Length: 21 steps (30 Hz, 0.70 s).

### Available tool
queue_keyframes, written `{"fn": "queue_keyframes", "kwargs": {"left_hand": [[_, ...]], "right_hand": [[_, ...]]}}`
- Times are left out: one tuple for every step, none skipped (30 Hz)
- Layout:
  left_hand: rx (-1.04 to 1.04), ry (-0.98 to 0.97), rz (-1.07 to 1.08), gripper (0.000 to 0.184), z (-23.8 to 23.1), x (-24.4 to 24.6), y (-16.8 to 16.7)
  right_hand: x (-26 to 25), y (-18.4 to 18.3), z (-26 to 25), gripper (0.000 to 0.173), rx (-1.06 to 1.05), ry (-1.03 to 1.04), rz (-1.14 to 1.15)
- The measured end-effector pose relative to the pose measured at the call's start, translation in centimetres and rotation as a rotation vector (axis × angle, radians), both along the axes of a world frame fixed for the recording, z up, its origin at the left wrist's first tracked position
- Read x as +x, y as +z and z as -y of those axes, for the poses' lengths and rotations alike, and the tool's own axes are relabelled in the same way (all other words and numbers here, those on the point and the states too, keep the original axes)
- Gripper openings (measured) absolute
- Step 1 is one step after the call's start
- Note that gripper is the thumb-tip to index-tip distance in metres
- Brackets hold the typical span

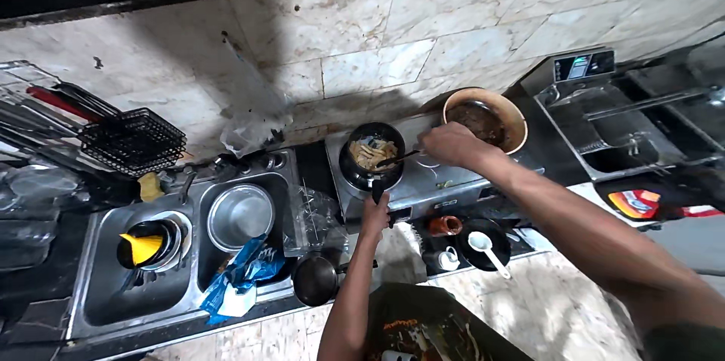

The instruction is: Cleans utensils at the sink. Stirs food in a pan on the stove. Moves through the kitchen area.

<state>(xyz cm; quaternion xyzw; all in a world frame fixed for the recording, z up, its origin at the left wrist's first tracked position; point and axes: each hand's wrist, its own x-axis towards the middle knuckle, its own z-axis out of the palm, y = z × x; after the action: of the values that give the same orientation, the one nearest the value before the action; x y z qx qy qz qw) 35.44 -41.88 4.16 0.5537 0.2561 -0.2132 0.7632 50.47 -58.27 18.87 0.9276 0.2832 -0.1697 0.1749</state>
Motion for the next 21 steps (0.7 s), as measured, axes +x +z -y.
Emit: {"fn": "queue_keyframes", "kwargs": {"left_hand": [[0.001, -0.002, -0.001, 0.028, 0.1, 0.0, 0.0], [0.003, -0.003, -0.003, 0.028, 0.1, 0.0, 0.0], [0.004, -0.004, -0.005, 0.028, 0.1, 0.0, 0.1], [0.003, -0.001, -0.008, 0.028, 0.1, 0.0, 0.1], [0.001, 0.003, -0.011, 0.027, 0.1, 0.0, 0.2], [-0.001, 0.008, -0.012, 0.028, 0.1, -0.1, 0.2], [0.001, 0.007, -0.009, 0.028, 0.1, -0.1, 0.1], [0.004, 0.005, -0.008, 0.028, 0.1, 0.0, 0.1], [0.005, 0.006, -0.007, 0.028, 0.1, -0.1, 0.1], [0.003, 0.008, -0.004, 0.028, 0.0, -0.1, 0.1], [0.001, 0.008, -0.003, 0.028, 0.0, -0.1, 0.1], [0.002, 0.006, -0.006, 0.028, 0.1, -0.1, 0.1], [0.007, 0.003, -0.010, 0.029, 0.1, -0.1, 0.1], [0.012, 0.001, -0.011, 0.028, 0.1, -0.1, 0.1], [0.015, 0.000, -0.010, 0.028, 0.1, -0.1, 0.1], [0.012, -0.001, -0.009, 0.028, 0.1, -0.1, 0.1], [0.008, -0.002, -0.008, 0.028, 0.2, -0.1, 0.1], [0.005, -0.002, -0.006, 0.028, 0.1, -0.1, 0.1], [0.007, -0.002, -0.006, 0.028, 0.1, -0.1, 0.2], [0.012, -0.005, -0.007, 0.028, -0.1, 0.0, 0.2], [0.016, -0.007, -0.006, 0.028, -0.1, -0.1, 0.2]], "right_hand": [[0.0, -0.8, 0.0, 0.015, 0.018, 0.026, -0.005], [-0.2, -1.7, -0.3, 0.015, 0.048, 0.022, -0.018], [-0.4, -2.7, -0.7, 0.016, 0.077, 0.007, -0.031], [-0.5, -4.1, -1.1, 0.016, 0.124, -0.015, -0.026], [-0.5, -5.7, -1.4, 0.013, 0.186, -0.029, 0.002], [-0.8, -7.0, -1.7, 0.010, 0.235, -0.045, 0.043], [-1.0, -7.4, -2.1, 0.012, 0.246, -0.067, 0.072], [-1.3, -7.1, -2.7, 0.016, 0.241, -0.096, 0.103], [-1.6, -6.4, -3.2, 0.018, 0.232, -0.134, 0.131], [-1.7, -5.6, -3.6, 0.022, 0.213, -0.177, 0.152], [-1.5, -4.9, -3.9, 0.024, 0.199, -0.223, 0.172], [-1.2, -4.5, -4.1, 0.024, 0.192, -0.261, 0.192], [-0.8, -4.5, -4.2, 0.023, 0.184, -0.291, 0.206], [-0.4, -4.6, -4.3, 0.021, 0.175, -0.313, 0.197], [0.0, -5.0, -4.3, 0.019, 0.173, -0.309, 0.180], [0.1, -5.7, -4.3, 0.018, 0.175, -0.277, 0.163], [0.0, -6.4, -4.1, 0.016, 0.182, -0.226, 0.148], [-0.1, -6.6, -3.8, 0.014, 0.197, -0.174, 0.138], [-0.3, -6.3, -3.7, 0.012, 0.204, -0.140, 0.134], [-0.5, -5.4, -3.7, 0.011, 0.202, -0.141, 0.126], [-0.5, -4.6, -3.7, 0.010, 0.191, -0.170, 0.124]]}}
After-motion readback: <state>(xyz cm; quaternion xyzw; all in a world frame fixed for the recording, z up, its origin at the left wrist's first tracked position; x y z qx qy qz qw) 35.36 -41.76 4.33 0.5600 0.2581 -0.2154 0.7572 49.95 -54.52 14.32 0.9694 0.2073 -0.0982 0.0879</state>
